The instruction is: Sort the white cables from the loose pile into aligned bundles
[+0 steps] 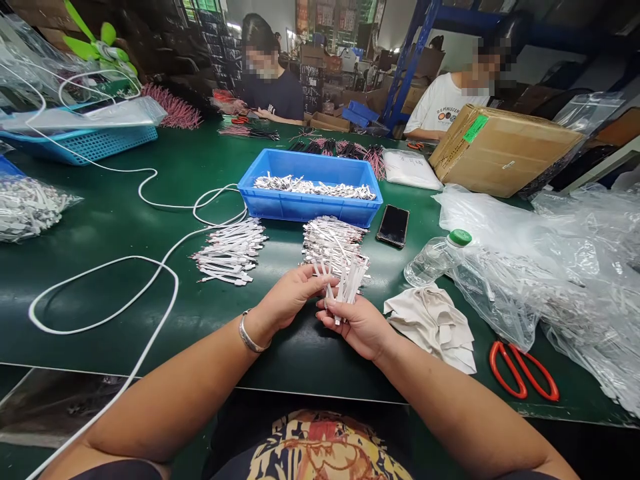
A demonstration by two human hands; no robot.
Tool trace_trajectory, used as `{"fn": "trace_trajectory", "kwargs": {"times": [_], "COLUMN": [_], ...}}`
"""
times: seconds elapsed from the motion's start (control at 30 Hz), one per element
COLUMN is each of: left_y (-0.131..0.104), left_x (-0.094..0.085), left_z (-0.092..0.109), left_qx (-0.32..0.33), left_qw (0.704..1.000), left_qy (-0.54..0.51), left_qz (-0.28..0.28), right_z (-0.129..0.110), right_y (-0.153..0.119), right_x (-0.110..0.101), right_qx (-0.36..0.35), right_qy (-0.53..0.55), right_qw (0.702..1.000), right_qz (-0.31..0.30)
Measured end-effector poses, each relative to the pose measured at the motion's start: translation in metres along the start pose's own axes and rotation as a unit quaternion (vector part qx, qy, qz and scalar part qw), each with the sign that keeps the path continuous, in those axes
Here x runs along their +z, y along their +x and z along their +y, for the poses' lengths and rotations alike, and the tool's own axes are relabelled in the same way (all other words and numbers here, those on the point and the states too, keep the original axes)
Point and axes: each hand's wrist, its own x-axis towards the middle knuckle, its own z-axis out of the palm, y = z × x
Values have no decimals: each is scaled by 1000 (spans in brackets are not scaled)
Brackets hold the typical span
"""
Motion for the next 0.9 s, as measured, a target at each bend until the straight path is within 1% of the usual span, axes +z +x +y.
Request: {"fn": "trace_trajectory", "kwargs": {"times": [0.1, 0.2, 0.3, 0.37, 0.4, 0.6, 0.9], "left_y": [-1, -2, -3, -3, -4, -5, -6], "left_x": [2, 3, 4, 3, 3, 5, 3], "left_z": [-1, -5, -9, -11, -11, -5, -6], "left_qx": [0, 1, 2, 2, 5, 54, 47], "left_qw": [1000, 999, 998, 997, 996, 993, 994], "left_qy": [-4, 31, 67, 79, 85, 105, 94], "left_qz": [-20, -32, 0, 25, 28, 21, 31], "right_z": [1, 3, 6, 7, 7, 3, 4], "right_y": [-1, -3, -3, -3, -3, -2, -1], "right_x": [1, 4, 5, 4, 4, 2, 3], "right_qx": [10, 28, 41, 37, 34, 23, 16], "right_qy": [-24, -40, -46, -44, -41, -23, -25], "right_qw": [999, 998, 997, 997, 997, 998, 998], "right_qz": [-26, -47, -51, -54, -56, -58, -46]}}
